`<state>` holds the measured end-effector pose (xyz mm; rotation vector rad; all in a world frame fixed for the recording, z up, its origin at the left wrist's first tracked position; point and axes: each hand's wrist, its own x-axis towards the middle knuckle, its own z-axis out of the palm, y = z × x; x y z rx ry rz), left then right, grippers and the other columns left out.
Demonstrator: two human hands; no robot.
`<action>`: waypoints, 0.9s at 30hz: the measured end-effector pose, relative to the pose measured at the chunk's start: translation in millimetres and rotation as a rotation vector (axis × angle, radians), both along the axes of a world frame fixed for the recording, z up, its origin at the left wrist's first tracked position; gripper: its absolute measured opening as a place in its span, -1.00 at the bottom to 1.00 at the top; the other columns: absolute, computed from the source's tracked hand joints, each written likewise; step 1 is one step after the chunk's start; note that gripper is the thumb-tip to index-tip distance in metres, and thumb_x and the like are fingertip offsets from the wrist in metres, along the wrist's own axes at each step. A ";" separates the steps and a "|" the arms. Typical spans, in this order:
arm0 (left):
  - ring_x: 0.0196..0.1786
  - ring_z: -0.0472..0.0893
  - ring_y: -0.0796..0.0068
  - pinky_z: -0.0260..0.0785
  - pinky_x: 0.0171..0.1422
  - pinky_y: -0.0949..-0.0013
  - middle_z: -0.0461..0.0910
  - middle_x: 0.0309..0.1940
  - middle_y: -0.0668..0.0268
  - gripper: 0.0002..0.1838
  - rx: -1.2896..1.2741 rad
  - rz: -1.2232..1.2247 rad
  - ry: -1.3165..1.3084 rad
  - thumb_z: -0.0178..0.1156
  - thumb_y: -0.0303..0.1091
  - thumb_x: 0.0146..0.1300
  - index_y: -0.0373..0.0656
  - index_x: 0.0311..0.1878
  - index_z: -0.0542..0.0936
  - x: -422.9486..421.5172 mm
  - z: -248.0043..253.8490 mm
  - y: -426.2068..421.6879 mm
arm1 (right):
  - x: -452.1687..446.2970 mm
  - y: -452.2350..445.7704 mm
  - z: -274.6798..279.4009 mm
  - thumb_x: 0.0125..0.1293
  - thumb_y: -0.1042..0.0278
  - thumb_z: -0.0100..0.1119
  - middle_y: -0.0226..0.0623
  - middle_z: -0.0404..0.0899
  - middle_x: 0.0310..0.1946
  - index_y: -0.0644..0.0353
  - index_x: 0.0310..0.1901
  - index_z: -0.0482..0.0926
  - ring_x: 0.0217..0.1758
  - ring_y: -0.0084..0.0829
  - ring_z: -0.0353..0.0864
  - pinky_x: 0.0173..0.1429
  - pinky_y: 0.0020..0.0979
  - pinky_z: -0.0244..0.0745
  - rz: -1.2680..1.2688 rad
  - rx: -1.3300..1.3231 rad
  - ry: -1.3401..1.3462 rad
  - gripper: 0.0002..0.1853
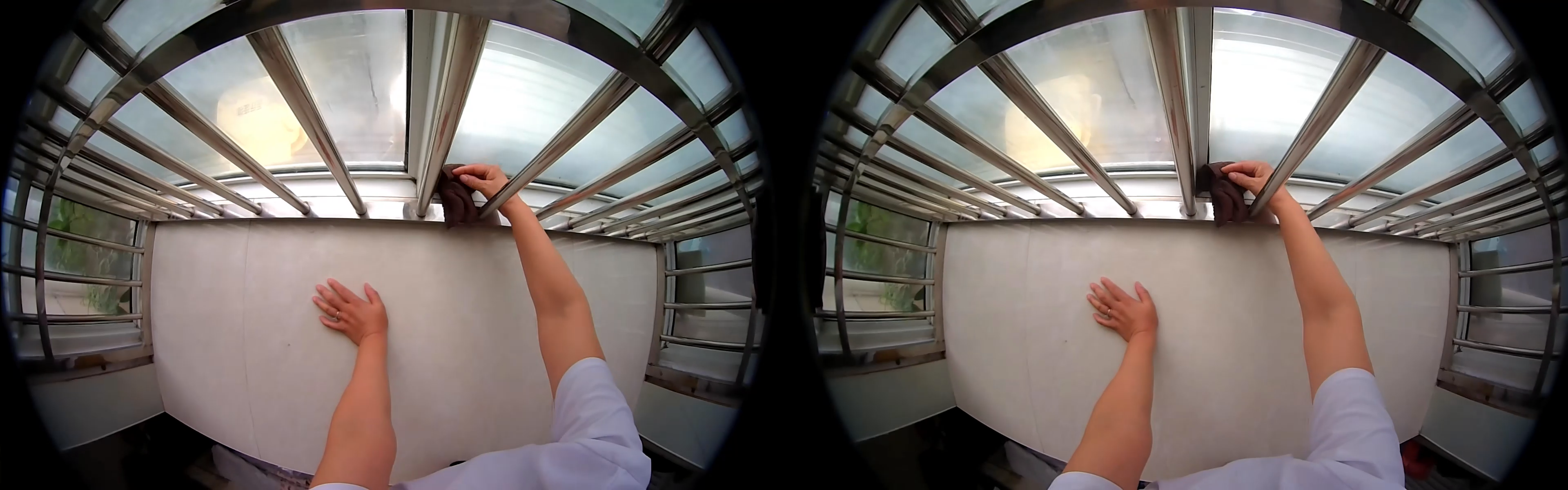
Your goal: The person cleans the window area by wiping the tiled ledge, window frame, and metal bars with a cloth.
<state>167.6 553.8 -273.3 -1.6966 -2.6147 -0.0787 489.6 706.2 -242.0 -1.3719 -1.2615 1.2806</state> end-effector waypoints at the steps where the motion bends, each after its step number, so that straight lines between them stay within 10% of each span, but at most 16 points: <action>1: 0.55 -0.12 -0.07 -0.16 0.47 -0.25 -0.12 0.52 0.02 -0.14 -0.005 0.001 -0.008 0.02 0.10 0.29 -0.21 0.49 0.01 0.0 0.9 -0.8 | -0.6 -2.6 3.1 0.41 0.21 0.12 -0.36 0.63 -0.06 0.24 0.09 0.57 0.01 -0.47 0.54 0.12 -0.41 0.45 0.078 -0.121 0.079 -0.66; 3: 0.55 -0.12 -0.07 -0.16 0.46 -0.25 -0.13 0.53 0.03 -0.15 -0.011 0.003 -0.018 0.01 0.10 0.29 -0.20 0.49 0.01 0.4 0.7 -0.8 | 1.3 -0.8 -0.7 0.48 -0.06 -0.08 -0.24 0.55 0.11 0.20 0.31 0.39 0.17 -0.36 0.48 0.23 -0.35 0.36 0.214 -0.358 0.404 -0.44; 13: 0.55 -0.10 -0.08 -0.16 0.46 -0.24 -0.11 0.52 0.01 -0.14 0.018 -0.008 0.016 0.03 0.10 0.27 -0.21 0.49 0.03 1.3 -3.4 -0.2 | 3.6 0.5 7.2 0.33 -0.53 -0.42 -0.13 0.39 0.29 0.27 0.39 0.25 0.36 -0.28 0.27 0.41 -0.25 0.10 0.171 -0.514 0.234 -0.04; 27: 0.54 -0.09 -0.06 -0.14 0.45 -0.24 -0.08 0.51 0.03 -0.17 0.018 -0.012 0.018 0.01 0.11 0.29 -0.19 0.48 0.04 1.9 -4.1 -2.3 | -2.6 5.9 14.3 0.36 -0.50 -0.50 -0.13 0.13 0.46 0.28 0.46 0.08 0.49 -0.27 0.12 0.51 -0.23 -0.05 0.313 -0.503 0.320 -0.03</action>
